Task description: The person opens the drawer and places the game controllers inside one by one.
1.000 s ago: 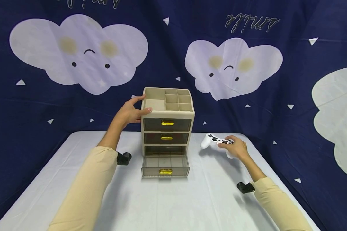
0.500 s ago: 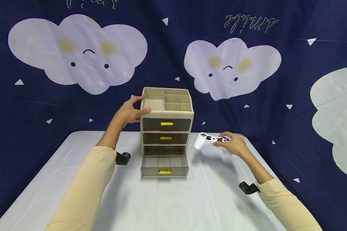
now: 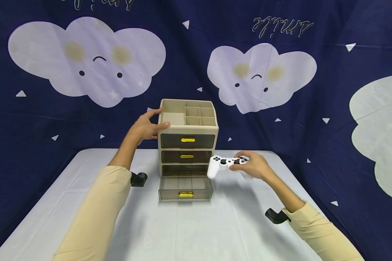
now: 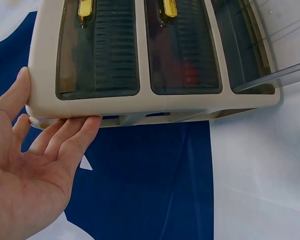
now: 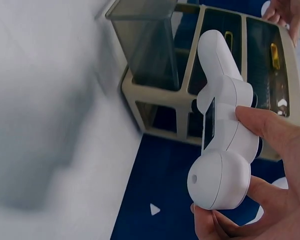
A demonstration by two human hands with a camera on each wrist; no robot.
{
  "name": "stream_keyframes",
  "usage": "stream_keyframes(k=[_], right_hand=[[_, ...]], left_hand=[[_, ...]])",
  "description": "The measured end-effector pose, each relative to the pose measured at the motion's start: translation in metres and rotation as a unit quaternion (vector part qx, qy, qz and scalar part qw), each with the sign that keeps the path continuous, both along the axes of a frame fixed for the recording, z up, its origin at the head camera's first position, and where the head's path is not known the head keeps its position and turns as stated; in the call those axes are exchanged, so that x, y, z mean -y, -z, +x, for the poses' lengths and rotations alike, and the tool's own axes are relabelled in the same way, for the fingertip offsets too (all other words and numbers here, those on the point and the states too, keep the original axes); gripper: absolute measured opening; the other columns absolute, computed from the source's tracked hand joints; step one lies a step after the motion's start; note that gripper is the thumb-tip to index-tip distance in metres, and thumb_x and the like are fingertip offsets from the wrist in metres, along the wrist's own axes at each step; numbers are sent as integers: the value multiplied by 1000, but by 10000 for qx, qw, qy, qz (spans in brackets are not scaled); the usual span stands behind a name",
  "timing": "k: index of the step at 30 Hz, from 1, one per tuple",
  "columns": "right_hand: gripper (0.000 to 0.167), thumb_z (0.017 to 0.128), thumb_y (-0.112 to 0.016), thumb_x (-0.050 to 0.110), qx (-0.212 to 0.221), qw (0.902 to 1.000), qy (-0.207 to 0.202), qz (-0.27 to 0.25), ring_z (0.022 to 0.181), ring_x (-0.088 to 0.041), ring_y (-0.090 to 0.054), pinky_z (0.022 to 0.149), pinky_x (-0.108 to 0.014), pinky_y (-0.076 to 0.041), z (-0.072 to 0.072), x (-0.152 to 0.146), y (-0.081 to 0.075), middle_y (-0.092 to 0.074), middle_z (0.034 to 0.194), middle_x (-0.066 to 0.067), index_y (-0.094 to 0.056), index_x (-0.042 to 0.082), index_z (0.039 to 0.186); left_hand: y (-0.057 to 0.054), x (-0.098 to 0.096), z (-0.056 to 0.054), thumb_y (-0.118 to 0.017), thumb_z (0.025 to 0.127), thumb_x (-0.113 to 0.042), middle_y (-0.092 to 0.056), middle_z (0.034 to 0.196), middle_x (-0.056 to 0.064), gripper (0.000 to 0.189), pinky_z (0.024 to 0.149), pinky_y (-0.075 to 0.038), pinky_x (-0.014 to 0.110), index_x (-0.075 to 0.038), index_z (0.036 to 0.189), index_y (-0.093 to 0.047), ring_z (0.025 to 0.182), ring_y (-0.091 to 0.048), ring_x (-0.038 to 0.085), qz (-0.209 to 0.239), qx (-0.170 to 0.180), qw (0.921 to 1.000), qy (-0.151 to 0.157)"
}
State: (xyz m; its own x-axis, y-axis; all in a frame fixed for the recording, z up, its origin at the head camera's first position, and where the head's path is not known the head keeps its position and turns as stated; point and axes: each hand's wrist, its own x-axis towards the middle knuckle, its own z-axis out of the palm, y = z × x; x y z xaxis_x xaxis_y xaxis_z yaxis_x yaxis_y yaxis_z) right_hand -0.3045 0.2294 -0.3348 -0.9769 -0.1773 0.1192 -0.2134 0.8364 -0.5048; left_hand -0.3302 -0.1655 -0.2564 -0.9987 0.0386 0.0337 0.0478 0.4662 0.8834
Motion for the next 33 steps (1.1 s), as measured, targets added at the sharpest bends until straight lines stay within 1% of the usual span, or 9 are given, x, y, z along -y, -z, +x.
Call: stream_keyframes(k=[2, 4, 8, 15, 18, 23, 25, 28, 33], right_hand=[[54, 73, -86, 51, -6, 10000, -18, -44, 88, -25, -60, 69, -31, -46, 1, 5, 1, -71, 108, -10, -73, 22, 116], [53, 73, -87, 50, -45, 10000, -50, -62, 88, -24, -60, 69, -30, -45, 2, 10, 2, -71, 106, -9, -73, 22, 115], [50, 72, -87, 49, -154, 9998, -131, -54, 90, -23, -61, 74, -32, -45, 5, 23, 7, -73, 102, -5, -73, 23, 112], [47, 71, -87, 46, -261, 9992, -286, -101, 87, -21, -62, 72, -32, -45, 10, 47, 10, -73, 95, -2, -74, 22, 110], [48, 71, -87, 46, -290, 9990, -327, -112, 89, -22, -62, 74, -33, -46, 10, 58, 11, -73, 96, -2, -74, 22, 110], [49, 72, -87, 47, -363, 9984, -422, -127, 99, -25, -64, 84, -40, -49, 11, 78, 13, -74, 109, -4, -74, 22, 112], [49, 72, -87, 47, -427, 9978, -488, -133, 101, -25, -64, 86, -41, -50, 10, 85, 15, -75, 111, -5, -74, 21, 112], [48, 72, -87, 46, -488, 9972, -549, -138, 100, -26, -63, 86, -42, -50, 10, 95, 17, -75, 107, -5, -74, 21, 111], [48, 70, -89, 45, -478, 9974, -509, -186, 99, -25, -62, 86, -40, -49, 10, 110, 22, -74, 97, -3, -74, 22, 110]], left_hand=[[1, 0, 0, -71, 97, -34, -23, 166, 19, 82, 105, -53, 49, -35, 163, -22, 131, -57, 41, 20, -2, 10000, 3], [1, 0, 0, -71, 97, -34, -23, 166, 19, 82, 105, -53, 49, -35, 163, -22, 131, -56, 41, 43, 0, 10000, 15], [1, 0, 0, -71, 97, -34, -22, 166, 19, 82, 105, -53, 49, -35, 163, -22, 131, -56, 41, 87, 17, 10000, 39], [0, 0, 0, -71, 97, -34, -19, 167, 18, 82, 106, -52, 49, -35, 163, -21, 131, -56, 40, 89, 36, 9999, 71], [0, 1, 0, -71, 97, -34, -19, 168, 18, 82, 106, -53, 49, -35, 163, -21, 132, -56, 40, 59, 46, 10000, 55], [0, 1, 0, -71, 97, -34, -19, 168, 18, 82, 105, -53, 49, -35, 163, -22, 132, -56, 40, 40, 50, 10000, 46], [0, 1, 0, -71, 97, -34, -18, 168, 18, 82, 106, -52, 49, -35, 163, -22, 132, -56, 40, 50, 48, 10000, 56], [0, 1, 0, -71, 97, -34, -17, 168, 17, 82, 106, -52, 49, -35, 163, -22, 132, -56, 40, 54, 38, 10000, 59], [-1, 2, 0, -71, 97, -33, -16, 169, 16, 82, 105, -53, 50, -34, 163, -22, 131, -56, 40, 80, 34, 10000, 48]])
